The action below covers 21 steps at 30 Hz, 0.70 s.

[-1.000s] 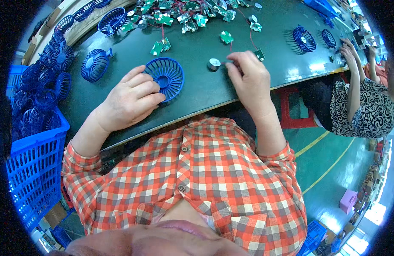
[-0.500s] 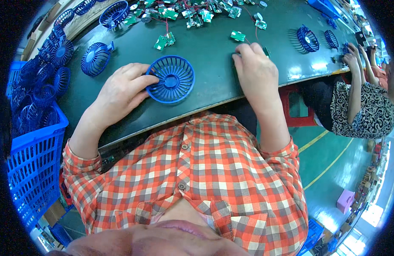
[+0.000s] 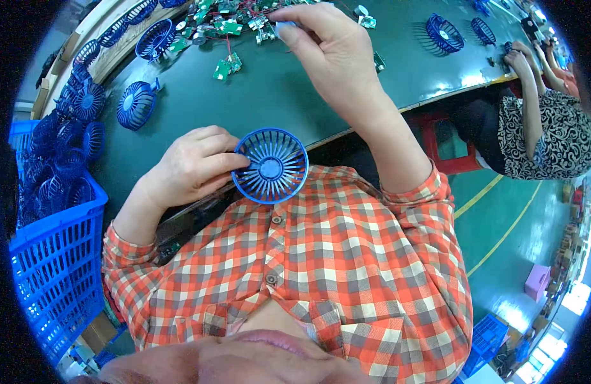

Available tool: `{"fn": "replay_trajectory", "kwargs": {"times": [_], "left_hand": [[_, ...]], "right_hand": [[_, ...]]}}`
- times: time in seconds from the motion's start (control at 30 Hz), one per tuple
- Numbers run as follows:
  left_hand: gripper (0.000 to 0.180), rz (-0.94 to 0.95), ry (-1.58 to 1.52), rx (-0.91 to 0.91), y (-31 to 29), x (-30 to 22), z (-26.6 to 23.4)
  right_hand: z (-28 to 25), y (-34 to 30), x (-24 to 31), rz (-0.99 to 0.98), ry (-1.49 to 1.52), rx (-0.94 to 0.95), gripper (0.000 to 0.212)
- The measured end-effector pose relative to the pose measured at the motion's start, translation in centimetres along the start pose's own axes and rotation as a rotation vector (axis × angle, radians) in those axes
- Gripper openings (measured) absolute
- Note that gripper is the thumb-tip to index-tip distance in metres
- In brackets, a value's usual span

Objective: Assembling portable electric fans by inserting small motors into plastic housings.

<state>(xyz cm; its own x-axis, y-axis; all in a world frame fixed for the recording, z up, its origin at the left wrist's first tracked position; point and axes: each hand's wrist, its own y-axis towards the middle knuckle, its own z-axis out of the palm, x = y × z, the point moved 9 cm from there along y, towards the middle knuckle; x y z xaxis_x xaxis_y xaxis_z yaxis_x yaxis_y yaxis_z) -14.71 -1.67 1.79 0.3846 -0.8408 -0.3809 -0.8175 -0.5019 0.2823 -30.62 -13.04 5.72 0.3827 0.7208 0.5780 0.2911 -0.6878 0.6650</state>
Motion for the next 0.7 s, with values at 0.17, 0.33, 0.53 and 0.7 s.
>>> {"fn": "replay_trajectory", "kwargs": {"times": [0.17, 0.33, 0.53, 0.7], "left_hand": [[0.028, -0.005, -0.011, -0.024, -0.4, 0.2, 0.1], [0.025, -0.010, 0.008, -0.032, -0.6, 0.0, 0.1], [0.029, -0.063, 0.019, -0.022, -0.5, 0.2, 0.4], [0.021, -0.071, 0.074, -0.091, -0.3, 0.4, 0.3]], "right_hand": [[1.0, -2.0, -2.2, 0.340, 0.353, -0.001, 0.023], [-0.1, -6.0, -2.4, 0.089, -0.650, 0.187, 0.031], [-0.1, -4.9, -2.3, 0.140, -0.483, 0.358, 0.026], [0.8, -4.2, 0.1, 0.108, -0.419, 0.384, 0.026]]}}
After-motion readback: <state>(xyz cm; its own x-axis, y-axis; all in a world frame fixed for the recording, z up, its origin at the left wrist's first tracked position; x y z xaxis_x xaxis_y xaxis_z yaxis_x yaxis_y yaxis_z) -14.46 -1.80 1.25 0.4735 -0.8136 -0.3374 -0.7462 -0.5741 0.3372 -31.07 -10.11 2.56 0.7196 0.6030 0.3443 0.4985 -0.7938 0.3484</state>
